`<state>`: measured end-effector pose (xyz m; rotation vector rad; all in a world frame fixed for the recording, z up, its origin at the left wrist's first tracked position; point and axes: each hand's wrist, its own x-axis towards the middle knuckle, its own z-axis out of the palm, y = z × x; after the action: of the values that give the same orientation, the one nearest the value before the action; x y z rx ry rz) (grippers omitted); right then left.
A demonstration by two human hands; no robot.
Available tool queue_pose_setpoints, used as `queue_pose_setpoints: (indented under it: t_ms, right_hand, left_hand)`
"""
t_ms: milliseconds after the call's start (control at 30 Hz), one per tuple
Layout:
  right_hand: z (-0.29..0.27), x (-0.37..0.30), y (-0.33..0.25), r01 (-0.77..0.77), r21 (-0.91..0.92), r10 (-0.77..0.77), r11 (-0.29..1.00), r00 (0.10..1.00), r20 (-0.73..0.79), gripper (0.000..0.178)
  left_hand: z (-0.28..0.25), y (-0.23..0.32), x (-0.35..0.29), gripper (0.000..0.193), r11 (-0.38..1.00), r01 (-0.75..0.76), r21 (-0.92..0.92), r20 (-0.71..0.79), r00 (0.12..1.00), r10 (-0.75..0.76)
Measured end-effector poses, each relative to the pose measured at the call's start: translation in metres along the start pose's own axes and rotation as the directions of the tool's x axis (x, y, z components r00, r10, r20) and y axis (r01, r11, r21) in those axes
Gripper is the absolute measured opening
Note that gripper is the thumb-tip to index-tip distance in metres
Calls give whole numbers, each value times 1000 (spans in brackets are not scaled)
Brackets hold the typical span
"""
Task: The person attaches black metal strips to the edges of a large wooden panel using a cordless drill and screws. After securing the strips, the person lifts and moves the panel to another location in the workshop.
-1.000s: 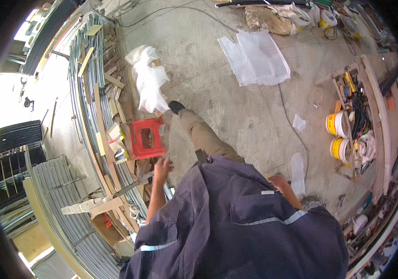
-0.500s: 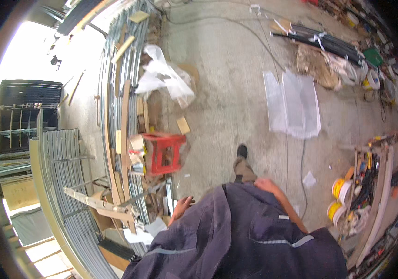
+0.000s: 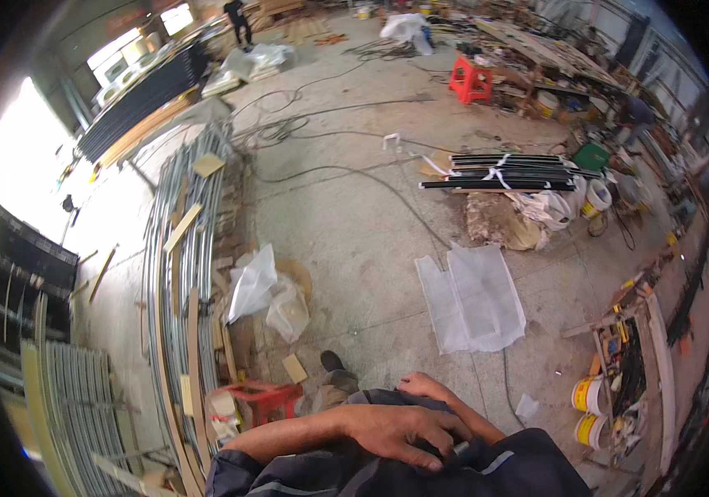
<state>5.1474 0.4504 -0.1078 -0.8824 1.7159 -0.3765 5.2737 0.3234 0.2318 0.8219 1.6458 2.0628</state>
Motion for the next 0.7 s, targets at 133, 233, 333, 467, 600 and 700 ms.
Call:
queue_pose_setpoints:
  t_ms: [133, 233, 333, 467, 600, 700]
  right_hand:
    - [-12, 0, -74, 214, 203, -239, 956, 965, 107, 41]
    - [-25, -17, -149, 292, 328, -353, 899, 924, 145, 41]
    - [-24, -9, -218, 326, 396, -418, 859, 892, 173, 42]
    - [-26, 18, -292, 355, 466, -473, 810, 866, 162, 42]
    - [-39, 44, -336, 370, 485, -467, 792, 880, 91, 42]
    - [-51, 59, -367, 378, 500, -459, 779, 887, 46, 42]
  left_hand:
    - [-47, 17, -7, 22, 984, -179, 23, 159, 972, 173]
    - [-73, 18, -15, 21, 976, -207, 72, 294, 939, 178]
    - [-93, 24, -35, 21, 947, -303, 109, 413, 880, 234]
    - [-110, 62, -69, 27, 812, -249, 528, 384, 923, 33]
    - [-132, 94, -97, 34, 547, -101, 831, 207, 969, -137]
    - [-158, 97, -123, 34, 528, 34, 848, 69, 982, -173]
